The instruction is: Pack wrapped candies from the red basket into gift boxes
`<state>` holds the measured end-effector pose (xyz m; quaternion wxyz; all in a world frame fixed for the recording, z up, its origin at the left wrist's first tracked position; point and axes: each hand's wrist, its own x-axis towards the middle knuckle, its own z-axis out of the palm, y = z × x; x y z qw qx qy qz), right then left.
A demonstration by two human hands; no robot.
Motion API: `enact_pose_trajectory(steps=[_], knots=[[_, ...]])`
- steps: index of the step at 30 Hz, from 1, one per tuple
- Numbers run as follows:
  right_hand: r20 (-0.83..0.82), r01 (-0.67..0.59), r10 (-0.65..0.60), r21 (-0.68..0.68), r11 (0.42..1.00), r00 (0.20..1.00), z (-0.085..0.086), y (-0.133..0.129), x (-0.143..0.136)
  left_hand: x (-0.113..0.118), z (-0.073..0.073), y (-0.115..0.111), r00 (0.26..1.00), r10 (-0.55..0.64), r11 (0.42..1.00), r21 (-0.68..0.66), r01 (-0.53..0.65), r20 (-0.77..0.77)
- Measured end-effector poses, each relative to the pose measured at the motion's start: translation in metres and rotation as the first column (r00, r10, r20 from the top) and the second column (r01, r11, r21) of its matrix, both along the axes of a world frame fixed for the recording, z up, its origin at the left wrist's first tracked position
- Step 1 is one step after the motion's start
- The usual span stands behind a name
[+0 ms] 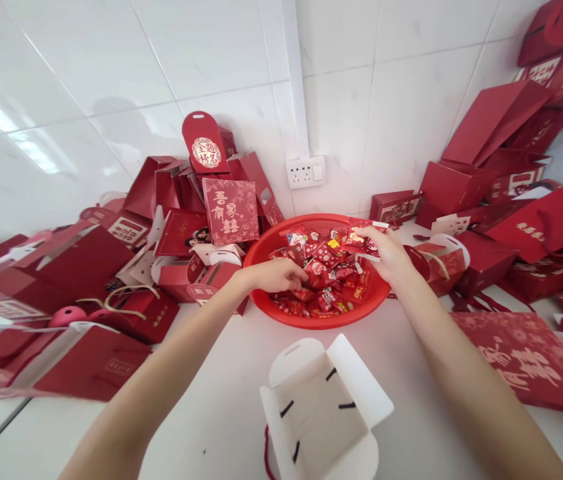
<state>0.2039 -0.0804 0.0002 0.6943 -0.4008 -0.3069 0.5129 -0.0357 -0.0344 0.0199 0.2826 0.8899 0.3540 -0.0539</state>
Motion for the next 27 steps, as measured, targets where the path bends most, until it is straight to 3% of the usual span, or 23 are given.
enact_pose_trajectory(steps=[3, 7, 11, 16, 27], knots=[[0.021, 0.002, -0.001, -0.016, 1.000, 1.000, 0.001, -0.001, -0.001, 0.001, -0.005, 0.002, 0.987, -0.045, 0.992, 0.126, 0.026, 0.153], [0.060, -0.020, 0.020, 0.000, 1.000, 0.998, 0.002, -0.003, -0.001, 0.005, -0.013, 0.008, 0.977, -0.098, 0.990, 0.119, 0.076, 0.190], [0.061, -0.036, 0.036, -0.001, 0.999, 0.997, 0.002, -0.005, -0.001, 0.008, -0.021, 0.009, 0.973, -0.057, 0.984, 0.179, 0.017, 0.224], [0.110, -0.077, 0.074, 0.022, 0.997, 0.991, 0.003, -0.007, -0.003, 0.009, -0.025, 0.009, 0.979, 0.077, 0.940, 0.314, -0.134, 0.187], [0.156, -0.085, 0.077, 0.042, 0.996, 0.985, 0.001, -0.006, -0.003, 0.006, -0.021, 0.002, 0.999, -0.010, 0.981, 0.195, 0.000, 0.052]])
